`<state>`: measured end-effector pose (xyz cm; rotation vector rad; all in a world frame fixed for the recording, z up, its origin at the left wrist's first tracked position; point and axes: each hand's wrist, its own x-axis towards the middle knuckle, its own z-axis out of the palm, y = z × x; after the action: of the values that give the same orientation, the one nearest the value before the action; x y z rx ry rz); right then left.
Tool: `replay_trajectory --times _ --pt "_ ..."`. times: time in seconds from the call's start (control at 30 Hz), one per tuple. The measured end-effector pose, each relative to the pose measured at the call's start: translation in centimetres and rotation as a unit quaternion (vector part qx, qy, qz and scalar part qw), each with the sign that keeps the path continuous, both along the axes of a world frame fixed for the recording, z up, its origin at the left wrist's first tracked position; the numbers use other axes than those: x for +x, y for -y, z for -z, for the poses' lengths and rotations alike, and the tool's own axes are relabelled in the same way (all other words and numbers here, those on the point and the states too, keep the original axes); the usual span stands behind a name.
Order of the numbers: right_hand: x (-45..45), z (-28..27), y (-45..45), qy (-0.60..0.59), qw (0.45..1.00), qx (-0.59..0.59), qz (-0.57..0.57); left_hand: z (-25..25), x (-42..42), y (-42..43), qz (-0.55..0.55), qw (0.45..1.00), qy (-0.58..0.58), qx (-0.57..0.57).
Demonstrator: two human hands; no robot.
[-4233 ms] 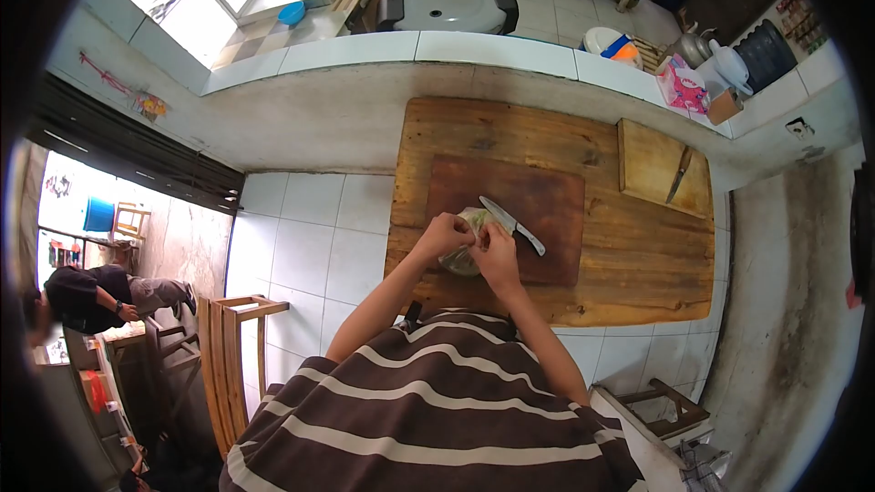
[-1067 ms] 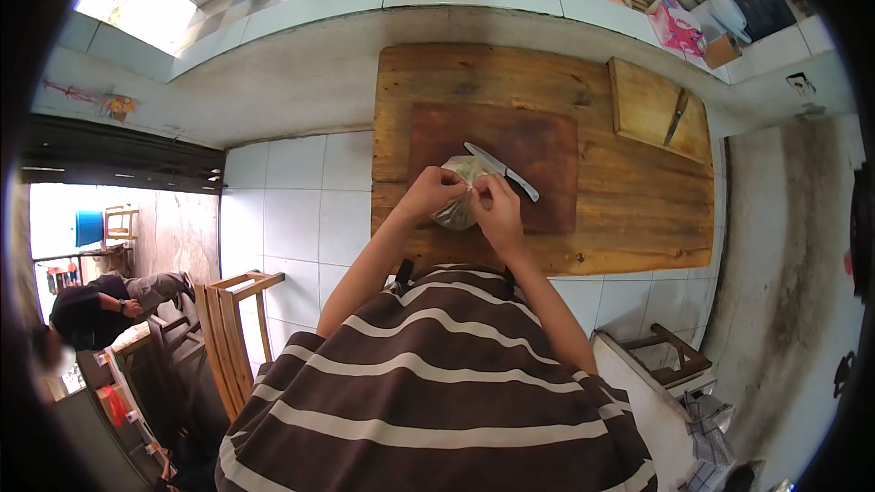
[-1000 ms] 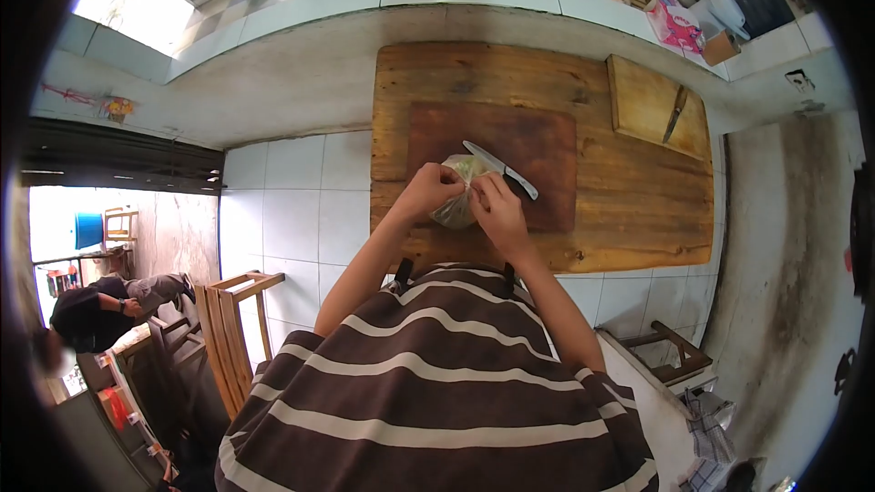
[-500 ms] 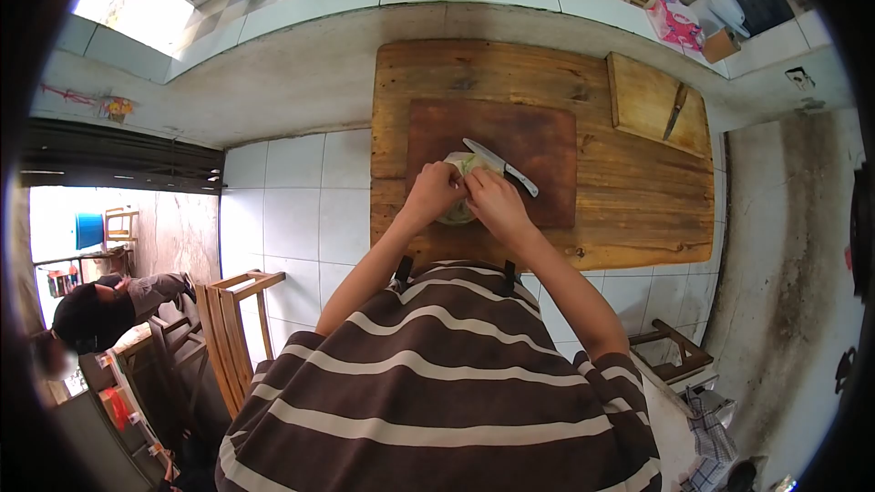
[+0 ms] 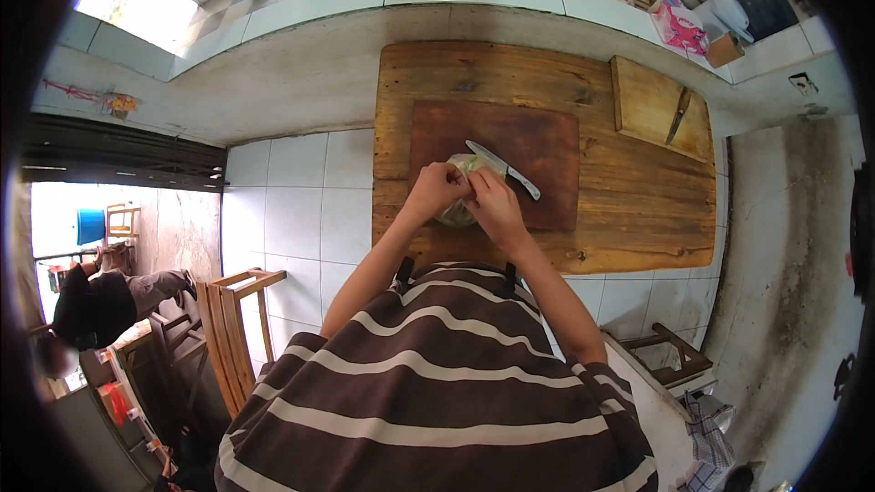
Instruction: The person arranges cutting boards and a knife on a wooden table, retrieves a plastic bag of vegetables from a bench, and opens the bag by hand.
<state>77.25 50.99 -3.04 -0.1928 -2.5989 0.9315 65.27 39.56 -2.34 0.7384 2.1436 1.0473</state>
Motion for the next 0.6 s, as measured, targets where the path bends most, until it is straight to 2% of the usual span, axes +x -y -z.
replay_trajectory --times 0.13,0.2,0.3,0.4,0.5,0.6 --pt "-0.1 0.6 1.1 -0.004 0.982 -0.16 0.096 0.5 -0.2 0.0 0.004 0.999 0.035 0.002" --pt "-0.1 0.9 1.5 -0.021 0.954 -0.264 0.14 0.6 -0.3 -0.3 0.004 1.0 0.027 -0.002" --pt "-0.2 2.1 1.6 -0.03 0.898 -0.399 0.184 0.5 -0.8 -0.1 0.015 0.997 0.079 0.012" --pt "0.5 1.7 0.4 0.01 0.931 -0.348 0.112 0.7 -1.3 0.4 0.052 0.995 0.077 0.035" --pt "0.7 -1.3 -0.4 0.022 0.989 -0.143 0.033 0.1 -1.4 0.3 0.077 0.996 0.034 0.032" --pt "0.6 -1.8 -0.9 0.053 0.998 -0.033 -0.008 -0.5 -1.3 0.2 0.096 0.994 -0.012 0.042"
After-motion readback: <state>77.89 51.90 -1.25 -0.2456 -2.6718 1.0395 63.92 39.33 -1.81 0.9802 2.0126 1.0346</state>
